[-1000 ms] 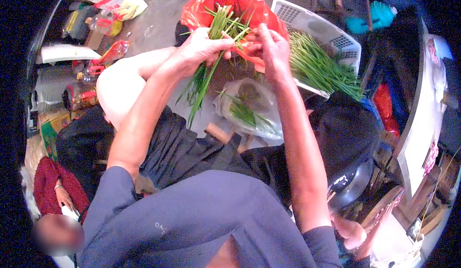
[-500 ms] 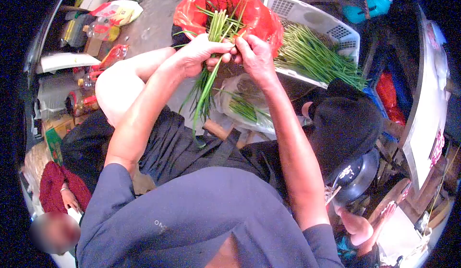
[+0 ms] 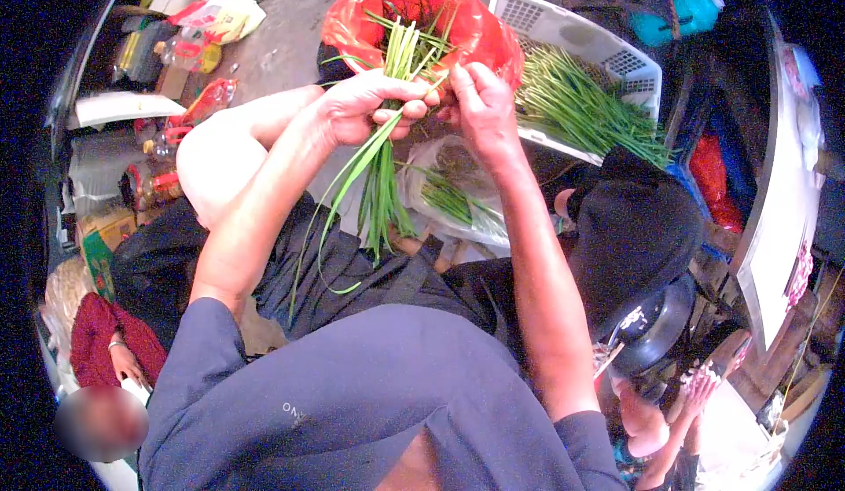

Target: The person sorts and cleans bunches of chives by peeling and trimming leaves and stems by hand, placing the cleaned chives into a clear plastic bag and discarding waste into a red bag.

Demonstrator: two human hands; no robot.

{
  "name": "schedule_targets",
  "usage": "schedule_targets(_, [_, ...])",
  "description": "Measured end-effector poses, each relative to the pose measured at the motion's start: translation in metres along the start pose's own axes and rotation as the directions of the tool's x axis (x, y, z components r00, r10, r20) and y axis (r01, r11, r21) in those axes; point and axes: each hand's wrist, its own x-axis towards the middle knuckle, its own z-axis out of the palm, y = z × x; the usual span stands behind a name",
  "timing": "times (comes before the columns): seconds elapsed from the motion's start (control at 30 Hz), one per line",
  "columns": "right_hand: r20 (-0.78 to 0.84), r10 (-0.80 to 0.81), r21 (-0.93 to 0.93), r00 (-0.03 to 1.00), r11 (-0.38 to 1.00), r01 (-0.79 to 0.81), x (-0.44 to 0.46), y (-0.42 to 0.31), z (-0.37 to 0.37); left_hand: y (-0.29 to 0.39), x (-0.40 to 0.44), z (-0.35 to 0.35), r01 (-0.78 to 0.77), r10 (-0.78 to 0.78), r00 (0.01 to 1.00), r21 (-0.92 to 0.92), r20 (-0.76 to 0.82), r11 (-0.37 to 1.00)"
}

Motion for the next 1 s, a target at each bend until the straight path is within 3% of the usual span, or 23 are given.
schedule_targets(0.07, [-0.048, 0.076, 0.062, 0.996, 0.995, -0.073, 0.004, 0.003, -0.007, 0.0, -0.002, 0.0, 0.001, -0.001, 1.0, 0.023, -0.029, 1.0])
schedule_targets(0.3, [-0.168, 0.088, 0.17, 0.982, 0.984, -0.059, 0.013, 0.006, -0.012, 0.0, -0.007, 0.003, -0.018, 0.022, 0.997, 0.063, -0.073, 0.998])
schedule_targets(0.43, [-0.231, 0.096, 0.267, 0.968, 0.963, -0.032, 0.026, 0.012, -0.014, 0.002, -0.011, 0.005, -0.113, 0.119, 0.991, 0.103, -0.054, 0.988])
schedule_targets(0.6, [-0.189, -0.005, 0.071, 0.982, 0.997, 0.019, 0.059, 0.006, 0.007, 0.008, -0.02, 0.005, -0.201, 0.21, 0.972, 0.096, -0.101, 0.975])
schedule_targets(0.67, [-0.18, -0.189, -0.032, 0.965, 0.982, 0.186, 0.07, 0.004, 0.018, 0.012, -0.022, 0.001, -0.257, 0.269, 0.959, 0.135, -0.084, 0.957])
schedule_targets(0.73, [-0.198, -0.176, 0.0, 0.964, 0.984, 0.179, 0.07, 0.014, 0.016, 0.017, -0.027, 0.005, -0.29, 0.304, 0.949, 0.146, -0.084, 0.946])
schedule_targets(0.8, [-0.171, -0.032, -0.187, 0.985, 0.982, 0.0, 0.062, 0.02, 0.002, 0.021, -0.032, 0.008, -0.327, 0.349, 0.931, 0.182, -0.108, 0.927])
schedule_targets(0.83, [-0.164, -0.037, -0.361, 0.986, 0.932, -0.025, 0.053, 0.029, -0.006, 0.023, -0.034, 0.008, -0.347, 0.372, 0.922, 0.19, -0.112, 0.918])
schedule_targets(0.93, [-0.076, 0.395, -0.206, 0.915, 0.892, -0.402, 0.007, 0.061, -0.016, 0.03, -0.038, 0.003, -0.438, 0.471, 0.877, 0.245, -0.095, 0.865])
schedule_targets(1.0, [0.021, 0.565, -0.371, 0.825, 0.771, -0.518, -0.012, 0.114, -0.026, 0.039, -0.047, 0.002, -0.504, 0.565, 0.82, 0.358, -0.086, 0.786])
